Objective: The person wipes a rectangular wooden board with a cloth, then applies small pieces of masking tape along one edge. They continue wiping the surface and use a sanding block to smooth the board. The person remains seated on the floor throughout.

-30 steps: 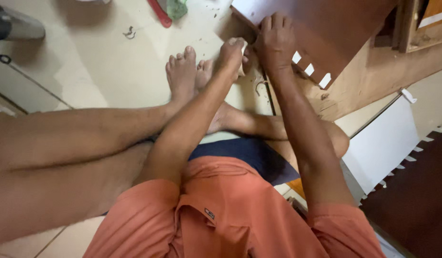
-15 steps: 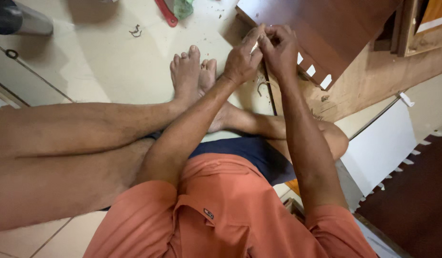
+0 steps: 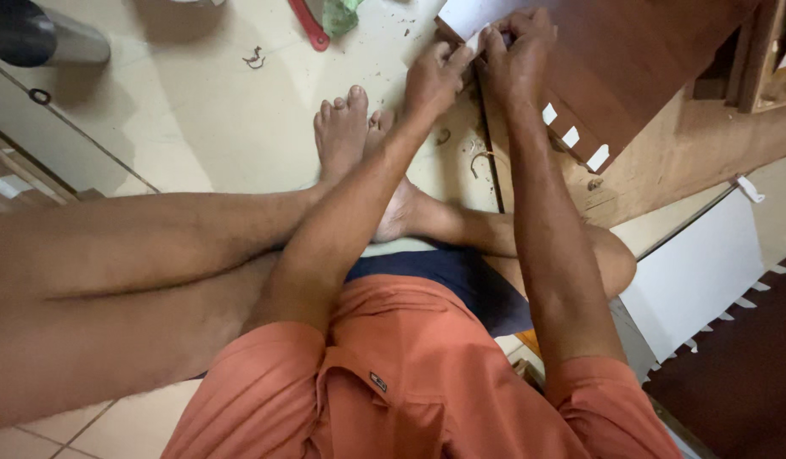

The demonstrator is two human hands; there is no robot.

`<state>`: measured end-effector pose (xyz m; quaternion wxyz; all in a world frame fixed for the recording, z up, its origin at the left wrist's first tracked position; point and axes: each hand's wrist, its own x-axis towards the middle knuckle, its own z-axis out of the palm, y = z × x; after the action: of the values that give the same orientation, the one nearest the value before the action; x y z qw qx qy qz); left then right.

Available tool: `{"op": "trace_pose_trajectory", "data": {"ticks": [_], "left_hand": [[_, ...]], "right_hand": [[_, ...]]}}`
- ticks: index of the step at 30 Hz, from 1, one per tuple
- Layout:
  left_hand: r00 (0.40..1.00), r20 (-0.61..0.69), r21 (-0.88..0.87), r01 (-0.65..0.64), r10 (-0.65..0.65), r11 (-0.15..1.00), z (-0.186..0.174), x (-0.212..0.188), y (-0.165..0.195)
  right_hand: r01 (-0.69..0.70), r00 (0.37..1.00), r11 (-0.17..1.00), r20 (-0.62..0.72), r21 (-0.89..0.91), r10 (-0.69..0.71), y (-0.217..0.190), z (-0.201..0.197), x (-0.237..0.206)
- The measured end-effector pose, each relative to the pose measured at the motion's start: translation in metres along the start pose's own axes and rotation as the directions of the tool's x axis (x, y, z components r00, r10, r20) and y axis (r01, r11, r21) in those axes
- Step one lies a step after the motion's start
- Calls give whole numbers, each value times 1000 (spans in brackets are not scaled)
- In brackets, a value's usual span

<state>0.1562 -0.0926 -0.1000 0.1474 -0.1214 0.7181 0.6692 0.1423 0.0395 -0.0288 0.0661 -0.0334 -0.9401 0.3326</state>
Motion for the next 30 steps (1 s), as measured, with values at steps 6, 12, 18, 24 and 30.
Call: {"op": "trace_pose_trajectory", "data": {"ticks": [6,12,18,24,30], "left_hand": [[996,81,-167,-18,33,986,-6,0,-4],[999,50,-240,-5,18,971,5,1,-31],[990,68,-217,-105,122,971,3,7,-15],[966,200,-293,219,-164,931,-9,7,8],[993,94,-109,-58,69,992,-6,14,-4]], "right_hand": [[-1,993,999,-115,-52,-5,-8,-3,-1],[7,999,999,-40,-40,-8,18,-1,7],[-87,996,996,-3,-15,87,15,-3,20],[107,994,968,13,-228,-107,3,-5,3],[387,915,860,24,-333,-402,-9,-10,-7]]}}
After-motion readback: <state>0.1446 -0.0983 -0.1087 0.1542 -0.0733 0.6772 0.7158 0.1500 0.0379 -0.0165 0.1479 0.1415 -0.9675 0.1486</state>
